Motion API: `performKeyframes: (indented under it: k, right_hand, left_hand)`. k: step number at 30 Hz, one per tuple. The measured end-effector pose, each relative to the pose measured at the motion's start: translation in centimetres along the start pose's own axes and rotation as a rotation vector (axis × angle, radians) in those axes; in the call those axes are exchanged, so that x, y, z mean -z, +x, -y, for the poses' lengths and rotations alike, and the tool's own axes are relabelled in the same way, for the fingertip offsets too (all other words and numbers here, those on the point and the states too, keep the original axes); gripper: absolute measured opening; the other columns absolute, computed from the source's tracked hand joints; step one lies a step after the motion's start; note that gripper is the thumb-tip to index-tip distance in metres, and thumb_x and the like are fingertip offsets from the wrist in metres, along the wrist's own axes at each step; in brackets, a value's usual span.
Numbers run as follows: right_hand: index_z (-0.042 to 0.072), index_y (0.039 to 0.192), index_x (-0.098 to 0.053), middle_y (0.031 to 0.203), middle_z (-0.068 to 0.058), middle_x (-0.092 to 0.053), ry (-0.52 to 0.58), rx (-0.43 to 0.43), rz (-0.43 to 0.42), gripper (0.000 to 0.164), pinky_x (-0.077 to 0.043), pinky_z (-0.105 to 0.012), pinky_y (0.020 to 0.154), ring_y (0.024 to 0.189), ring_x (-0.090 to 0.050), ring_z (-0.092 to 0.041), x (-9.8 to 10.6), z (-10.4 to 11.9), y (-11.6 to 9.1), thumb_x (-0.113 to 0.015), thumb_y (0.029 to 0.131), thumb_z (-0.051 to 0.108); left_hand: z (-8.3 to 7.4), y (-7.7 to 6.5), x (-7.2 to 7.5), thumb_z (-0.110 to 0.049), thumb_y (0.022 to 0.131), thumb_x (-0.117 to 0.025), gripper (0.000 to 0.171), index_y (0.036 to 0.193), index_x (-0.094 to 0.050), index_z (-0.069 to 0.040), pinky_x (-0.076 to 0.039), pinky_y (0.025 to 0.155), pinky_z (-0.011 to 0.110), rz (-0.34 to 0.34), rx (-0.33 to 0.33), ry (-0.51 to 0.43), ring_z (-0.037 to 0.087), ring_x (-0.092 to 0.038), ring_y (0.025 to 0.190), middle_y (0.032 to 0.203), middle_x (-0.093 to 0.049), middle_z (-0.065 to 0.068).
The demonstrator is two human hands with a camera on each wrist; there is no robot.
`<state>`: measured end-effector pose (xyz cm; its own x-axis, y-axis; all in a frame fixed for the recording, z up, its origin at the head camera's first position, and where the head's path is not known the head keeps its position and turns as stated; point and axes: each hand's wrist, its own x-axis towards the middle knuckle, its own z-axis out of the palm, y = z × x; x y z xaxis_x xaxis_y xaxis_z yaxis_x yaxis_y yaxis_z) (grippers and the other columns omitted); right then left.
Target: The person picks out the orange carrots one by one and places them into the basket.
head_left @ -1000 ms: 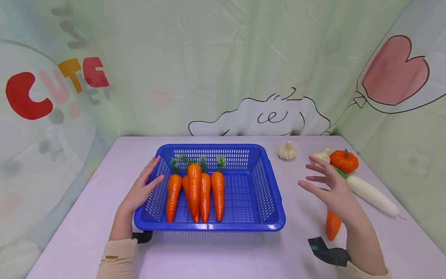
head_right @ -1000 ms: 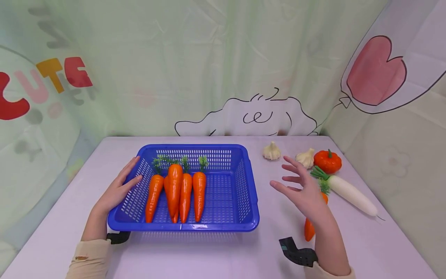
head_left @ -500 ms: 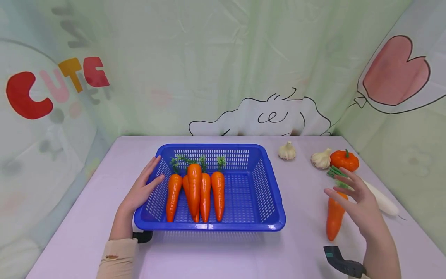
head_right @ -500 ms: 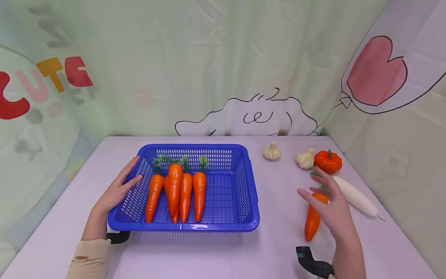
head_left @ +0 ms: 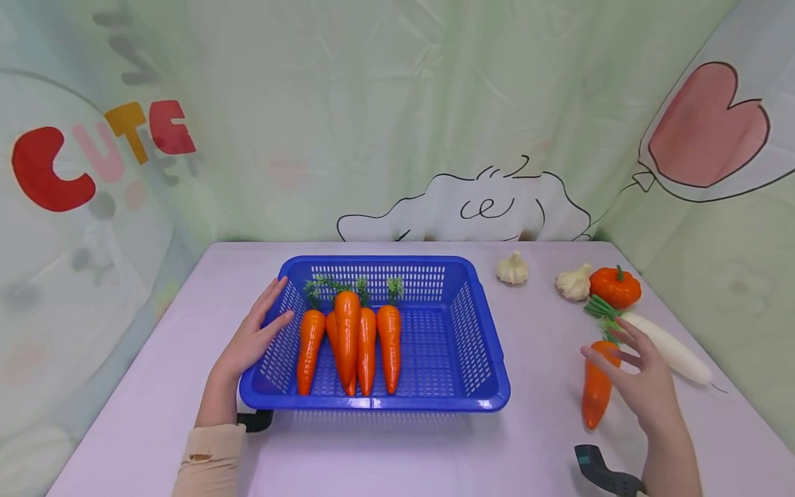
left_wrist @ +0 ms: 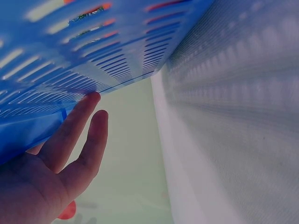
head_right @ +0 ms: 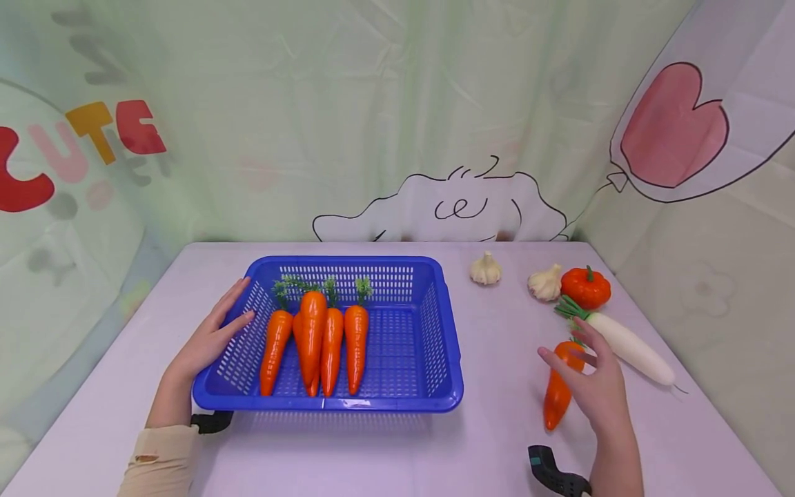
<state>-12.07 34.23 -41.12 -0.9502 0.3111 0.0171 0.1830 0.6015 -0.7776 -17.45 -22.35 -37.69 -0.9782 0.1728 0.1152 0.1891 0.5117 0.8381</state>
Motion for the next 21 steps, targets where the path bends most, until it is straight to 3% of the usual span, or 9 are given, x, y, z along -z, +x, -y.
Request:
performKeyframes:
  k: [5,9,12,16,21]
  right_hand:
    - [0.042,0.144,-0.007,0.146,-0.023,-0.023,-0.011,-0.035,-0.019,0.087,-0.046,-0.062,0.072,0.12,-0.028,-0.051,-1.1,-5.4,2.7,-0.061,0.078,0.057]
    - [0.041,0.145,-0.006,0.146,-0.024,-0.021,-0.002,-0.065,-0.017,0.087,-0.042,-0.065,0.077,0.119,-0.027,-0.052,-1.3,-6.4,3.0,-0.06,0.079,0.057]
    - [0.031,0.147,-0.004,0.146,-0.026,-0.018,-0.024,-0.103,0.007,0.091,-0.043,-0.063,0.078,0.118,-0.027,-0.052,-1.1,-5.5,2.4,-0.059,0.079,0.057]
    - [0.016,0.148,-0.002,0.145,-0.031,-0.01,-0.031,-0.185,0.079,0.096,-0.039,-0.065,0.083,0.119,-0.024,-0.053,-0.5,-2.2,0.9,-0.058,0.081,0.056]
    - [0.009,0.147,0.0,0.141,-0.035,-0.008,-0.037,-0.258,0.154,0.098,-0.037,-0.063,0.089,0.117,-0.022,-0.053,-0.3,0.9,-0.6,-0.06,0.082,0.051]
  left_hand:
    - [0.0,0.0,0.0,-0.033,0.093,-0.049,0.062,0.147,-0.018,-0.026,-0.01,0.1,0.068,0.001,0.004,-0.002,0.033,-0.006,0.138,0.153,-0.006,0.007]
    - [0.0,0.0,-0.1,-0.034,0.093,-0.049,0.062,0.147,-0.018,-0.027,-0.01,0.1,0.068,0.001,0.003,0.001,0.033,-0.006,0.138,0.153,-0.006,0.007]
    - [0.0,0.0,-0.1,-0.034,0.093,-0.049,0.062,0.147,-0.018,-0.027,-0.011,0.1,0.068,-0.001,0.004,0.003,0.033,-0.006,0.138,0.153,-0.006,0.007]
    - [0.0,0.0,-0.1,-0.034,0.093,-0.049,0.062,0.147,-0.018,-0.027,-0.011,0.099,0.069,-0.002,0.007,0.004,0.033,-0.006,0.138,0.153,-0.006,0.007]
    - [0.0,0.0,0.0,-0.031,0.094,-0.049,0.062,0.147,-0.018,-0.026,-0.01,0.1,0.068,-0.004,0.002,0.002,0.034,-0.006,0.138,0.153,-0.006,0.008]
